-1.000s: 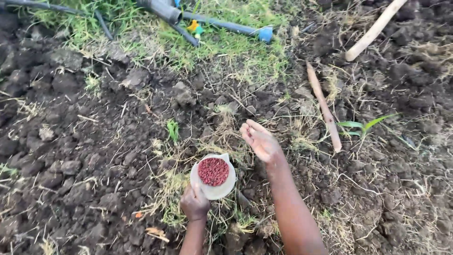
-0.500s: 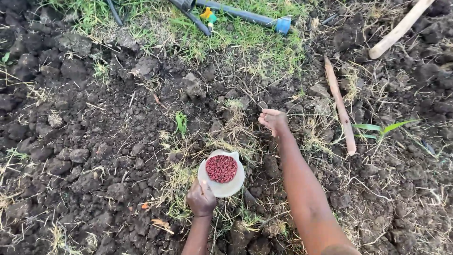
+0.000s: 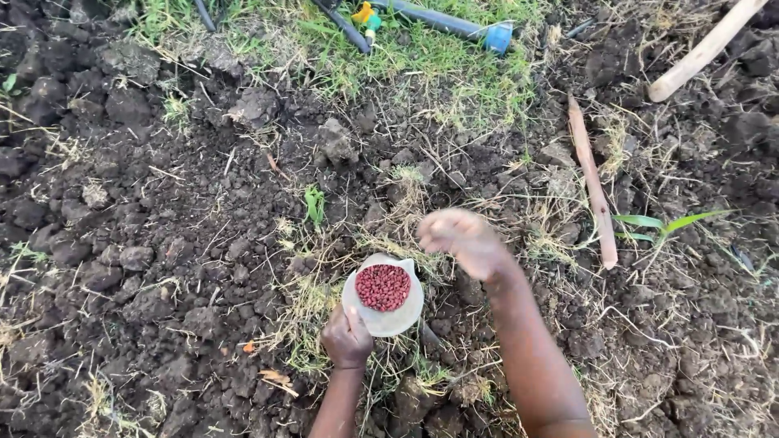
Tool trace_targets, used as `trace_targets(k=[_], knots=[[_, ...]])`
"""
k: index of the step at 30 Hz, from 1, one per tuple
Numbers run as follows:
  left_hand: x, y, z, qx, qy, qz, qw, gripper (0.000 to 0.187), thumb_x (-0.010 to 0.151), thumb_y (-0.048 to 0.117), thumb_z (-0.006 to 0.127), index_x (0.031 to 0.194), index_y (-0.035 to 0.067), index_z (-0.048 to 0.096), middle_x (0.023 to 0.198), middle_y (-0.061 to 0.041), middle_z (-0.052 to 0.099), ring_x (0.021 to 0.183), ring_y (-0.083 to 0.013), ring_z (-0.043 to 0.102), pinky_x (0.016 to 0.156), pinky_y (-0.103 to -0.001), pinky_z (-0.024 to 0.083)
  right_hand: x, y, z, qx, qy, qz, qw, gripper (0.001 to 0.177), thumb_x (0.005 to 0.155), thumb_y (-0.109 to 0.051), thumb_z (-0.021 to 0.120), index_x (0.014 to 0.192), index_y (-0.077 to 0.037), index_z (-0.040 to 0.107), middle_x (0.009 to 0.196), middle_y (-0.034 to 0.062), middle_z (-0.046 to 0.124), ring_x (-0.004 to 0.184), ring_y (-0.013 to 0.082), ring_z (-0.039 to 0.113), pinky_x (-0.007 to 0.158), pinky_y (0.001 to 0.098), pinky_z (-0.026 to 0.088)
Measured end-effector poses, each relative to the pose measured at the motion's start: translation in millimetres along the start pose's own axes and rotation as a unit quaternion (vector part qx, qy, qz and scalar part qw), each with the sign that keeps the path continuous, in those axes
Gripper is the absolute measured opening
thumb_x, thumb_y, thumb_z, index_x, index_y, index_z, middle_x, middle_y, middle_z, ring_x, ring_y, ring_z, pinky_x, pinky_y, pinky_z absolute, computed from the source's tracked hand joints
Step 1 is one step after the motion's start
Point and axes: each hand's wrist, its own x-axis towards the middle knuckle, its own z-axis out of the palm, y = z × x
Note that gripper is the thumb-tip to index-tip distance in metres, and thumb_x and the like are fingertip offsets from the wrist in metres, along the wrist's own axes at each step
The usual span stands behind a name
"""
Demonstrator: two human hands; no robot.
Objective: Planting red seeds into soil by making holes with a wooden stick, dropping seeds from a container, and covering them with soil.
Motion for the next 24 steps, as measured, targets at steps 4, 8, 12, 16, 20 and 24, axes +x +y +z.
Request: trace_targets(k=[4, 8, 12, 16, 20, 24], knots=[[-4.2, -8.8, 6.8, 0.02, 0.008, -0.019, 1.0, 0.06, 0.114, 0.026, 0.03, 0.103, -0.01, 0.077, 0.085, -0.02, 0.078, 0.06, -0.0279, 0.08, 0.038, -0.03, 0.066, -30.3, -1.6, 62.8, -0.331, -0.202, 0.022, 0.921, 0.027, 0.112, -0.019, 0.058, 0.126, -0.012, 0.08, 0.112, 0.0059, 0.085, 0.08, 0.011, 0.077, 0.061, 0.0187, 0.058], [-6.5, -18.5, 10.1, 0.023, 0.004, -0.008, 1.0, 0.057, 0.112, 0.026, 0.033, 0.115, -0.012, 0.075, 0.088, -0.023, 0.079, 0.061, -0.0286, 0.08, 0.039, -0.031, 0.066, -3.4, -7.1, 43.6, -0.262, -0.074, 0.101, 0.957, 0.018, 0.111, -0.016, 0.062, 0.102, -0.01, 0.076, 0.133, 0.0085, 0.082, 0.067, 0.0115, 0.064, 0.053, 0.0206, 0.051], [-5.1, -7.3, 3.8, 0.013, 0.002, -0.005, 1.0, 0.049, 0.108, 0.017, 0.037, 0.109, -0.015, 0.075, 0.087, -0.025, 0.078, 0.056, -0.0271, 0.078, 0.032, -0.027, 0.06, 91.7, 83.8, -38.5, -0.403, 0.126, 0.13, 0.897, 0.048, 0.107, -0.03, 0.069, 0.152, -0.017, 0.059, 0.133, 0.0094, 0.073, 0.08, 0.0115, 0.061, 0.068, 0.026, 0.057], [-1.6, -6.0, 4.3, -0.004, 0.003, -0.001, 1.0, 0.048, 0.106, 0.014, 0.037, 0.111, -0.017, 0.074, 0.093, -0.029, 0.079, 0.063, -0.0299, 0.081, 0.038, -0.028, 0.066, 148.9, 180.1, -83.6, -0.633, 0.098, 0.175, 0.747, 0.058, 0.104, -0.006, 0.071, 0.158, -0.017, 0.053, 0.135, 0.0134, 0.073, 0.129, 0.0303, 0.066, 0.113, 0.0479, 0.058], [2.2, -4.3, 0.9, -0.002, -0.005, 0.002, 1.0, 0.047, 0.107, 0.015, 0.038, 0.112, -0.015, 0.074, 0.092, -0.026, 0.078, 0.06, -0.0266, 0.079, 0.036, -0.027, 0.062, 112.6, 160.8, -90.0, -0.68, 0.108, 0.1, 0.718, 0.037, 0.109, -0.011, 0.062, 0.134, -0.032, 0.079, 0.123, -0.0032, 0.079, 0.121, 0.02, 0.062, 0.123, 0.049, 0.044], [-3.9, -5.5, 3.6, -0.003, -0.002, -0.002, 1.0, 0.049, 0.107, 0.016, 0.038, 0.118, -0.016, 0.073, 0.097, -0.029, 0.079, 0.06, -0.0257, 0.079, 0.037, -0.027, 0.063, 28.5, 126.1, -116.6, -0.713, 0.044, 0.034, 0.699, 0.032, 0.103, -0.009, 0.067, 0.124, -0.031, 0.074, 0.123, -0.0035, 0.074, 0.125, 0.0228, 0.062, 0.119, 0.0492, 0.05]])
